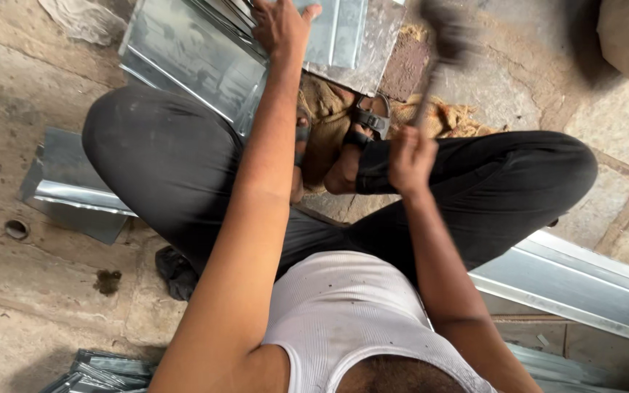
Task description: The person sits on the floor and uses a hammer to strike and flatten several metal sheets. They pick up individual sheets from a stack, position them on a small metal anvil, and hammer them before setting them aside.
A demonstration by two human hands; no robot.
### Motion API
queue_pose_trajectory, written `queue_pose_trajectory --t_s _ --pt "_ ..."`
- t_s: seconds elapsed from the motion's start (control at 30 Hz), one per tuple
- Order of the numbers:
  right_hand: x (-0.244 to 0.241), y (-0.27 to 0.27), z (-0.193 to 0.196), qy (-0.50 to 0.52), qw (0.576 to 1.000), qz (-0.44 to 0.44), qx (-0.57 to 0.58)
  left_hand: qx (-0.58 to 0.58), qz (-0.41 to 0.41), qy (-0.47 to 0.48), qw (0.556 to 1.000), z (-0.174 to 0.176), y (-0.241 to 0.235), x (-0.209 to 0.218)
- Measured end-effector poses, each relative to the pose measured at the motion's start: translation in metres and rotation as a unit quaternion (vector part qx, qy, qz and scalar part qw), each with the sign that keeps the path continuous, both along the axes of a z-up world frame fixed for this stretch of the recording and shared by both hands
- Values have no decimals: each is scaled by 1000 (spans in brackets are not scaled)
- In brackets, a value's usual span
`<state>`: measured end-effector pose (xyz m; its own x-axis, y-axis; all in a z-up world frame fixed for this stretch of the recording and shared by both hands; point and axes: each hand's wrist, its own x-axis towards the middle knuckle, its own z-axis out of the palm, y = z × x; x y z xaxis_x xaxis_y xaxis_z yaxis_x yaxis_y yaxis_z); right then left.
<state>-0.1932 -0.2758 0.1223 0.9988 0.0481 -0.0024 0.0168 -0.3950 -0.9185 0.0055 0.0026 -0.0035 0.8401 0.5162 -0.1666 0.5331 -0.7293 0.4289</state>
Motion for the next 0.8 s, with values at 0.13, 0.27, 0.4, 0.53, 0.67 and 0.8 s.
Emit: queue_pose_trajectory --t_s 0.13,0.27,0.4,0.53,0.67,0.8 --pt "-6 3 -49 158 987 -5 -21 -8 -11 14 1000 21 6 1" --pt "0 -8 -39 320 930 -102 151 -3 -26 18 999 28 8 -1" --pt "4 6 -33 346 910 -135 185 -83 -17 26 996 21 19 -6" --pt "8 15 -21 365 901 -142 189 -93 -15 -12 995 -23 47 -7" --pt "11 19 -25 341 904 -127 226 -134 -35 -69 988 -65 67 -3" --pt "10 14 -29 364 884 -138 260 -314 39 -76 945 -26 67 0"
